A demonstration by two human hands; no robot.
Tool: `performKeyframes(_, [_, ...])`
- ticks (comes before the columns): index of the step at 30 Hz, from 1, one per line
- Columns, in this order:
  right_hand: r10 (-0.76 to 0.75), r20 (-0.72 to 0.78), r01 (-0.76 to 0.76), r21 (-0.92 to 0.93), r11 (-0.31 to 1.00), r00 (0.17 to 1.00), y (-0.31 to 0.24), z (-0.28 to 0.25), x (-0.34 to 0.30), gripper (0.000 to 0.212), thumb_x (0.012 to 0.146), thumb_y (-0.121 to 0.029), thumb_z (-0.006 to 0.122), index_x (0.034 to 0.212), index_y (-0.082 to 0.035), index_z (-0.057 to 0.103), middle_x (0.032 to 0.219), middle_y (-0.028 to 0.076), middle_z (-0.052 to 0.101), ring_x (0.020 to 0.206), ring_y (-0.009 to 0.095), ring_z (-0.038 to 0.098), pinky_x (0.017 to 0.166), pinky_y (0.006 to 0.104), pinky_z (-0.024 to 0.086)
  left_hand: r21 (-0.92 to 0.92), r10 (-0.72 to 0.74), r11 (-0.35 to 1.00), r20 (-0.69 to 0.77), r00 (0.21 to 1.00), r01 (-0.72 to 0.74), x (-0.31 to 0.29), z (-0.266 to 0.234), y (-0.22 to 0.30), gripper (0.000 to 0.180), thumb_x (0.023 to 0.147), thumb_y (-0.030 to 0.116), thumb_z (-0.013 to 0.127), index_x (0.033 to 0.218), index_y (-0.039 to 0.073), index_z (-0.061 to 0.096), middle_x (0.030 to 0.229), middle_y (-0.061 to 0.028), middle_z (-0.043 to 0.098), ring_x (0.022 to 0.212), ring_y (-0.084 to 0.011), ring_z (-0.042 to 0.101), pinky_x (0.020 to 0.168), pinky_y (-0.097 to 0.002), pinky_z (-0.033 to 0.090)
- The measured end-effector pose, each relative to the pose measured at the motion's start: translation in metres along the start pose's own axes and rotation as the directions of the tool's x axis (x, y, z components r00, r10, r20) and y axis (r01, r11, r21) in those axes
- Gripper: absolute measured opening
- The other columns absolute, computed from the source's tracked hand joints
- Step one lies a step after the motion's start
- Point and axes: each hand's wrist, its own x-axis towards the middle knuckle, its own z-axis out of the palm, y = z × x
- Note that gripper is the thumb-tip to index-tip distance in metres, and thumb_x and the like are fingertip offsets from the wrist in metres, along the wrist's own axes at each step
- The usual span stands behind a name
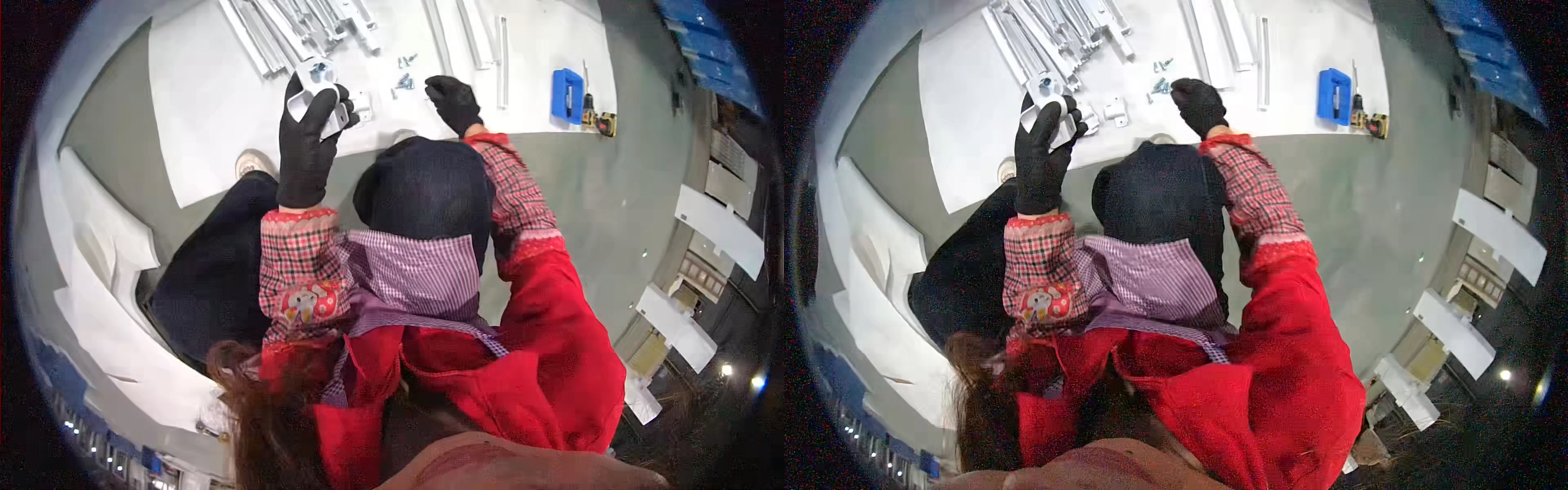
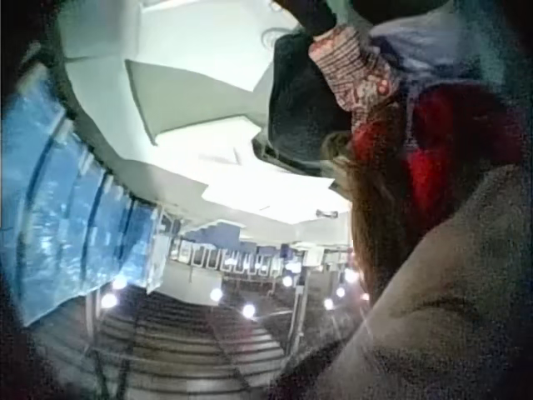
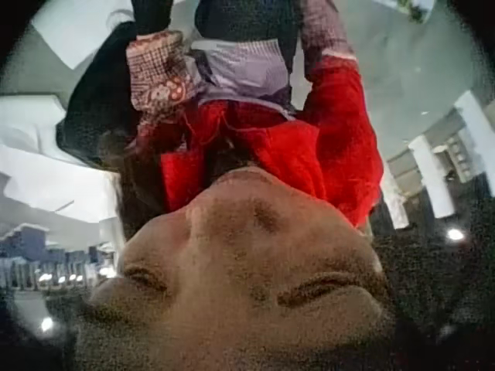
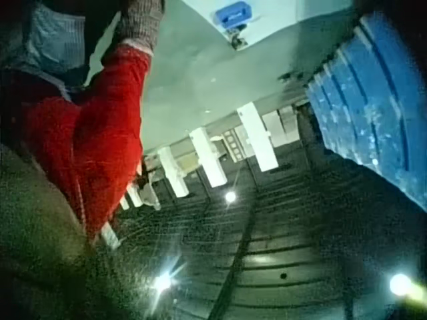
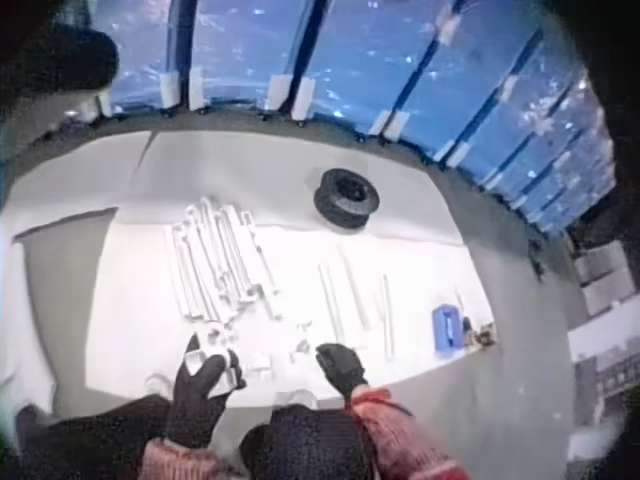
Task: Assembling various components for lighting fixtures at a low workbench.
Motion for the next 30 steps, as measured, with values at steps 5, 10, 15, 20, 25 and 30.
performKeyframes(5, [0.143, 0.104, -0.133, -0.100, 0.986, 0.984, 0.042, 0.111, 0.012, 0.036, 0.075, -0.036, 0.061, 0.099, -0.008, 0.063, 0.095, 0.013, 0.064, 0.090, 0.028, 0.060, 0.079, 0.0372, 0.047, -0.502, -0.376, 0.813, -0.066, 0.924, 0.295, -0.006, -0.023, -0.023, 0.036, 0.088, 0.023, 0.052, 0.117, 0.004, 0.043, 0.092, -0.0096, 0.057, 0.082, -0.0194, 0.060, 0.071, -0.0340, 0.052])
performKeyframes(10, [0.283, 0.094, -0.241, -0.314, 0.918, 0.955, 0.065, 0.163, 0.033, 0.045, 0.077, -0.046, 0.056, 0.106, -0.012, 0.060, 0.107, 0.012, 0.060, 0.100, 0.028, 0.056, 0.084, 0.0392, 0.045, -0.159, -0.307, 0.948, -0.227, 0.924, 0.276, -0.007, -0.014, -0.027, 0.029, 0.093, 0.018, 0.044, 0.114, -0.001, 0.041, 0.095, -0.0105, 0.056, 0.083, -0.0176, 0.059, 0.070, -0.0315, 0.054])
performKeyframes(15, [0.285, 0.013, -0.264, -0.341, 0.902, 0.958, 0.065, 0.161, 0.030, 0.024, 0.079, -0.030, 0.051, 0.090, -0.010, 0.059, 0.082, 0.015, 0.062, 0.075, 0.035, 0.060, 0.069, 0.0466, 0.048, -0.221, -0.315, 0.936, -0.174, 0.933, 0.274, -0.004, -0.014, -0.024, 0.025, 0.094, 0.015, 0.039, 0.115, 0.001, 0.040, 0.096, -0.0110, 0.055, 0.085, -0.0187, 0.059, 0.071, -0.0320, 0.055])
performKeyframes(20, [0.191, -0.024, -0.192, -0.143, 0.971, 0.981, 0.034, 0.126, 0.023, 0.024, 0.074, -0.026, 0.054, 0.084, -0.006, 0.062, 0.080, 0.016, 0.064, 0.077, 0.034, 0.062, 0.071, 0.0416, 0.049, -0.057, -0.178, 0.984, -0.149, 0.973, 0.171, -0.004, -0.017, -0.023, 0.027, 0.093, 0.022, 0.042, 0.113, 0.002, 0.041, 0.097, -0.0127, 0.054, 0.087, -0.0209, 0.059, 0.074, -0.0348, 0.054])
performKeyframes(25, [0.037, -0.148, -0.015, 0.147, 0.989, 0.988, -0.015, 0.042, 0.014, 0.023, 0.070, -0.019, 0.063, 0.088, -0.005, 0.063, 0.078, 0.013, 0.065, 0.074, 0.024, 0.064, 0.068, 0.0340, 0.050, -0.737, -0.335, 0.630, 0.024, 0.942, 0.243, 0.002, -0.010, -0.016, 0.032, 0.090, 0.026, 0.050, 0.112, 0.004, 0.043, 0.099, -0.0151, 0.055, 0.092, -0.0264, 0.057, 0.080, -0.0433, 0.051])
performKeyframes(30, [-0.063, -0.206, 0.106, 0.205, 0.973, 0.976, -0.100, -0.064, -0.024, 0.020, 0.073, -0.013, 0.062, 0.091, -0.003, 0.063, 0.079, 0.014, 0.065, 0.070, 0.021, 0.065, 0.066, 0.0299, 0.052, -0.733, -0.254, 0.645, 0.062, 0.965, 0.217, 0.000, 0.008, 0.004, 0.036, 0.088, 0.028, 0.052, 0.107, -0.002, 0.049, 0.097, -0.0159, 0.057, 0.090, -0.0264, 0.058, 0.080, -0.0402, 0.050])
